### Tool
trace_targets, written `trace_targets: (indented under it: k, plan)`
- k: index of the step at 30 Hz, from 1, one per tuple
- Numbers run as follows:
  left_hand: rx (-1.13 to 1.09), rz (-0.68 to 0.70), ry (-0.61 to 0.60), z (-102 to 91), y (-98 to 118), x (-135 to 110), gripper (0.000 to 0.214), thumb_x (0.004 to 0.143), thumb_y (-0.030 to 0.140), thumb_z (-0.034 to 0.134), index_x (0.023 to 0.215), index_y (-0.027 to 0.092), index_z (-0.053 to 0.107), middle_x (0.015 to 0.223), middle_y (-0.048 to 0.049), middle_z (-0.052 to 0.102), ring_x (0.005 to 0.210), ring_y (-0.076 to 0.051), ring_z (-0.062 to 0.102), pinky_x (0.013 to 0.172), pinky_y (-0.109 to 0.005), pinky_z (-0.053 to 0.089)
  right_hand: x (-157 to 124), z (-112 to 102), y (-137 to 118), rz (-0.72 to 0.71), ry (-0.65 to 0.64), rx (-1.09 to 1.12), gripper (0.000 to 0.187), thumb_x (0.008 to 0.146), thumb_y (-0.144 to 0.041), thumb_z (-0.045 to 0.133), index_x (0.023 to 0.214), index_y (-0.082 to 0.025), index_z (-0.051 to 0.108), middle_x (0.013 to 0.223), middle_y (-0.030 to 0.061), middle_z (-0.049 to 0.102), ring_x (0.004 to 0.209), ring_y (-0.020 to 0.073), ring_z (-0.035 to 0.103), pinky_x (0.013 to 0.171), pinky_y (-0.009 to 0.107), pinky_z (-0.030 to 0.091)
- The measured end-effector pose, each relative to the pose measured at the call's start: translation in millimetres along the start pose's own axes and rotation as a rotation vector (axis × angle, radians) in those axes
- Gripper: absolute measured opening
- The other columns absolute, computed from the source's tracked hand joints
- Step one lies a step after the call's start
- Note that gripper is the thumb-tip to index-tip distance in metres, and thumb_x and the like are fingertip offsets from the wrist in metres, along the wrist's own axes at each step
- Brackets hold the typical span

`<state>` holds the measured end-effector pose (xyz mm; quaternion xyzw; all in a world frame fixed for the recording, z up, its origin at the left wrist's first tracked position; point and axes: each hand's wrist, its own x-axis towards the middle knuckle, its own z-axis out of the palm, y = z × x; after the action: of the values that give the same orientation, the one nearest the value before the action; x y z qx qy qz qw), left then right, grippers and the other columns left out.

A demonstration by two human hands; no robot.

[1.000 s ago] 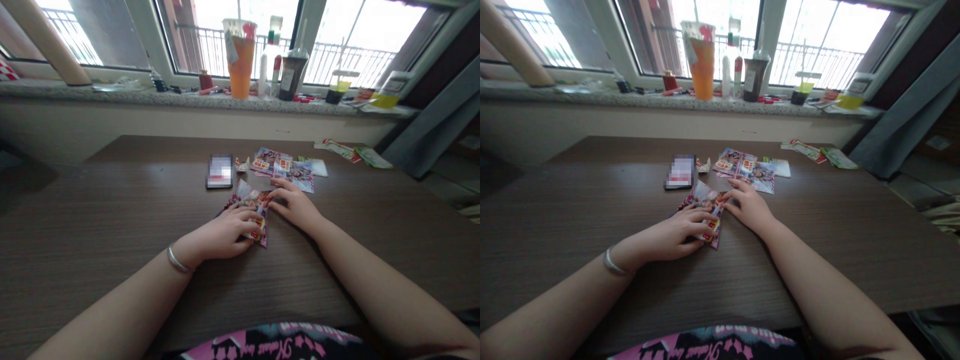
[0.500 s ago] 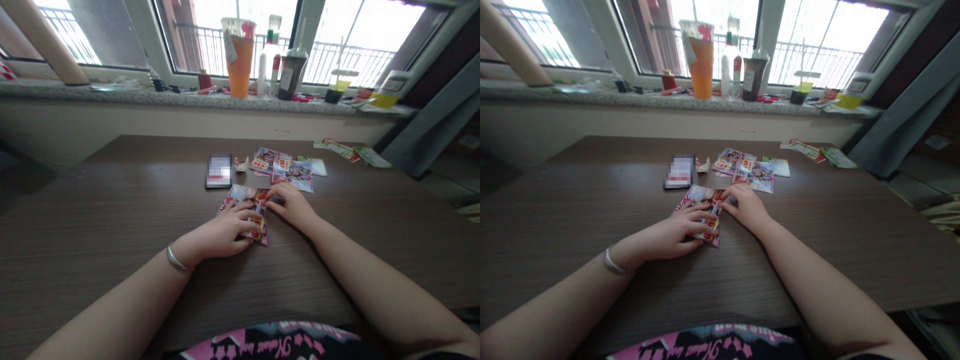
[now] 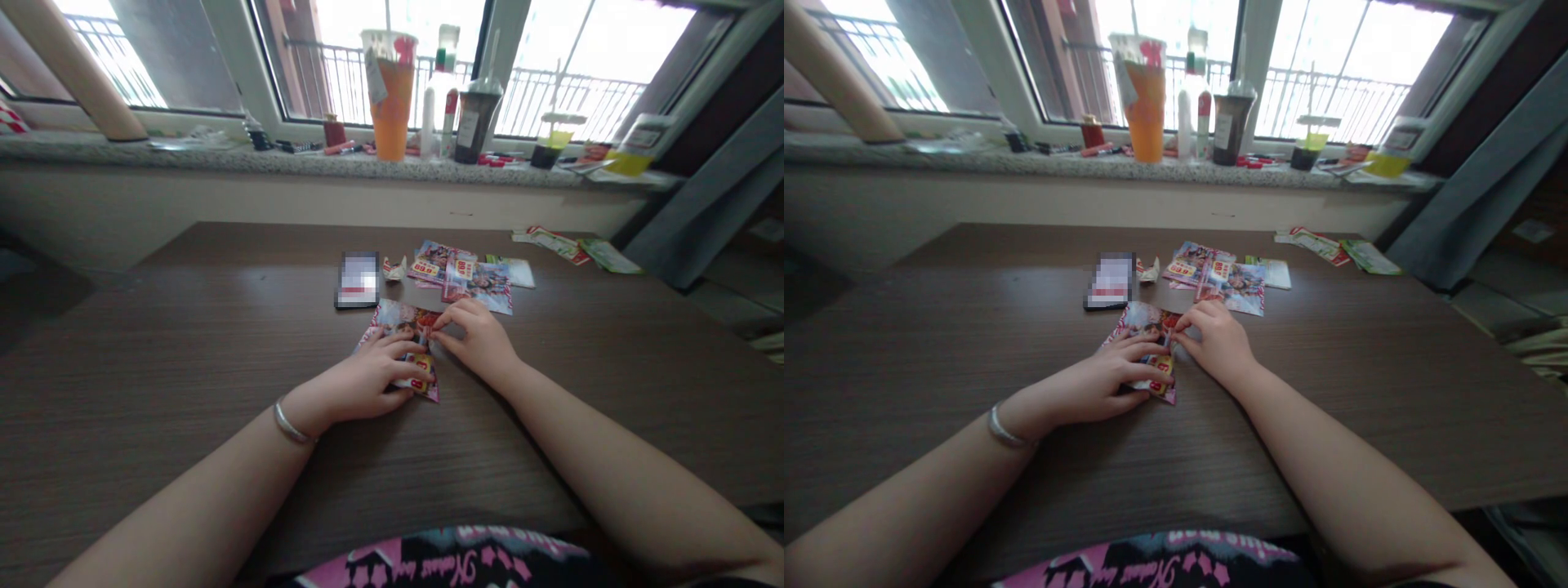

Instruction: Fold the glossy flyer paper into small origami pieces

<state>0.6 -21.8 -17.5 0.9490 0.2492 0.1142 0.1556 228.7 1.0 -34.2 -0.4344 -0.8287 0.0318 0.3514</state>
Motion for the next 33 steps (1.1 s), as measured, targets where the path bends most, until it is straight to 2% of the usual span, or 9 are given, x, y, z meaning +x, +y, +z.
trace_targets:
  k: [8, 13, 17, 21, 26, 33]
  plan:
    - [0.073, 0.033, 0.012, 1.9, -3.0, -0.4, 0.031, 0.093, 0.026, 0.052, 0.122, 0.03, 0.061, 0.138, -0.0036, 0.053, 0.136, -0.026, 0.037, 0.114, -0.049, 0.028, 0.7, -0.6, -4.9, 0.023, 0.04, 0.012, 0.006, 0.084, -0.023, 0.064, 0.078, -0.022, 0.064, 0.085, 0.0034, 0.067, 0.091, 0.021, 0.059, 0.084, 0.036, 0.047]
    - [0.135, -0.047, 0.042, 6.1, -8.7, -2.9, 0.041, 0.091, 0.036, 0.055, 0.131, 0.027, 0.055, 0.143, -0.0069, 0.048, 0.136, -0.028, 0.038, 0.113, -0.049, 0.03, 0.3, 0.3, -2.7, 0.086, 0.05, 0.022, 0.008, 0.082, -0.022, 0.063, 0.076, -0.022, 0.058, 0.08, 0.0024, 0.064, 0.082, 0.02, 0.059, 0.076, 0.034, 0.048]
    - [0.169, -0.098, 0.05, 6.8, -9.3, -4.2, 0.045, 0.091, 0.038, 0.055, 0.135, 0.027, 0.051, 0.145, -0.0061, 0.046, 0.137, -0.028, 0.037, 0.114, -0.046, 0.03, -0.7, 2.7, -1.1, 0.21, 0.075, 0.101, 0.011, 0.08, -0.024, 0.064, 0.087, -0.022, 0.057, 0.086, 0.0027, 0.065, 0.077, 0.0186, 0.061, 0.071, 0.033, 0.05]
    - [0.208, -0.154, 0.073, 5.6, -8.0, -4.6, 0.046, 0.092, 0.044, 0.051, 0.134, 0.026, 0.052, 0.146, -0.0062, 0.045, 0.138, -0.028, 0.035, 0.116, -0.045, 0.028, -0.8, 2.5, -3.4, 0.238, 0.104, 0.134, 0.02, 0.079, -0.025, 0.064, 0.097, -0.022, 0.057, 0.085, 0.0022, 0.065, 0.073, 0.0173, 0.062, 0.072, 0.034, 0.051]
    - [0.188, -0.232, 0.079, 4.2, -7.8, -4.9, 0.052, 0.093, 0.048, 0.049, 0.138, 0.022, 0.049, 0.146, -0.0069, 0.045, 0.137, -0.026, 0.037, 0.116, -0.043, 0.028, 0.7, -0.3, -6.3, 0.23, 0.02, 0.155, 0.006, 0.081, -0.026, 0.062, 0.083, -0.021, 0.062, 0.083, 0.0027, 0.067, 0.074, 0.0171, 0.063, 0.071, 0.032, 0.051]
    - [0.174, -0.2, 0.099, 4.1, -8.7, -6.1, 0.053, 0.093, 0.048, 0.05, 0.139, 0.022, 0.047, 0.147, -0.0079, 0.045, 0.138, -0.027, 0.035, 0.116, -0.045, 0.027, 0.6, -2.0, -9.7, 0.28, -0.024, 0.051, 0.01, 0.081, -0.029, 0.062, 0.076, -0.021, 0.063, 0.075, 0.002, 0.067, 0.07, 0.017, 0.061, 0.066, 0.03, 0.049]
